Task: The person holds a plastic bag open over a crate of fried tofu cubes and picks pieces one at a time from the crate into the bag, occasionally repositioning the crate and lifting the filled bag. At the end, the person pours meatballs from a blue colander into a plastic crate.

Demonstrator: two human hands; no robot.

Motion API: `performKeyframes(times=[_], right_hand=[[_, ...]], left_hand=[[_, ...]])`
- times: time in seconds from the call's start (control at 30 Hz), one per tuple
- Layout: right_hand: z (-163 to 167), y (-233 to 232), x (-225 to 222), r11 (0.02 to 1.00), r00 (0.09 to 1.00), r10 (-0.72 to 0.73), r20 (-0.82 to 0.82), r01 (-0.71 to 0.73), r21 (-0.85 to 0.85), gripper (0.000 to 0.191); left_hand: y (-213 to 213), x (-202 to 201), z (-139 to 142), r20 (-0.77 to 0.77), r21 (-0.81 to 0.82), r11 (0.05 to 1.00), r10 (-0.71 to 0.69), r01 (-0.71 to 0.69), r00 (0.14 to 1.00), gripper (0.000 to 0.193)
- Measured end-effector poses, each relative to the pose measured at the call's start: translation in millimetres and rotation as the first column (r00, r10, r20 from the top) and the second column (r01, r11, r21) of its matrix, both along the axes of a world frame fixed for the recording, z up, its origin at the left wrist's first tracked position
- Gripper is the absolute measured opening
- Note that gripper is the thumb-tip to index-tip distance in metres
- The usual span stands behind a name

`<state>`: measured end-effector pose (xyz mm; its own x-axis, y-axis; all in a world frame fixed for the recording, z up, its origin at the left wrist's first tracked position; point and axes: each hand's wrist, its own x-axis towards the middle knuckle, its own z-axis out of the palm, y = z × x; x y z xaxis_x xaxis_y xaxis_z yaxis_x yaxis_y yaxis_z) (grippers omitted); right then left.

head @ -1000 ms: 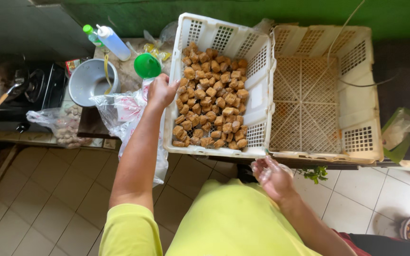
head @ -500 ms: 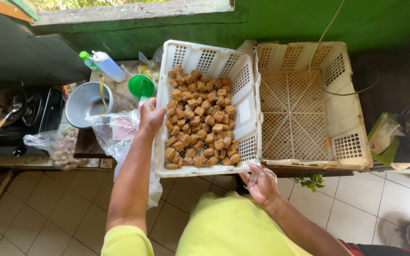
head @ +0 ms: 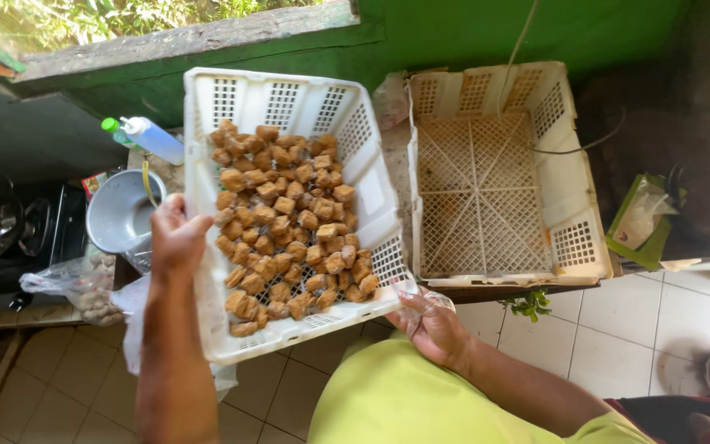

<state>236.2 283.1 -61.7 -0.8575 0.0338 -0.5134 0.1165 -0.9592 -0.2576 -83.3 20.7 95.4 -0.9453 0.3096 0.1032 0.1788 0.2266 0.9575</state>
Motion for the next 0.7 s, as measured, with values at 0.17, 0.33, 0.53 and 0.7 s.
performKeyframes(times=[0.17,0.33,0.53,0.7], right_hand=[[18.6,14.8,12.8,0.997,1.0,-0.007,-0.024,0.008,0.075,0.058],[37.8,51.9,43.1,0.987,0.995,-0.067,-0.07,0.077,0.143,0.055],[65.1,103.6,84.5,0.957,0.987,-0.158,0.0,0.153,0.245,0.048],[73.9,130.6,96.8,0.947,0.98,-0.192,0.046,0.173,0.271,0.049]], left_hand=[[12.0,36.2,46.2,-0.005,-0.065,0.996,0.061,-0.061,0.998,0.026],[49.4,64.3,72.7,-0.06,-0.116,0.993,0.024,-0.031,0.998,0.021],[106.8,67.5,79.9,-0.045,0.088,0.99,-0.106,0.11,0.993,0.015],[155.8,72.8,81.0,-0.048,0.091,0.99,-0.107,0.111,0.993,0.014]])
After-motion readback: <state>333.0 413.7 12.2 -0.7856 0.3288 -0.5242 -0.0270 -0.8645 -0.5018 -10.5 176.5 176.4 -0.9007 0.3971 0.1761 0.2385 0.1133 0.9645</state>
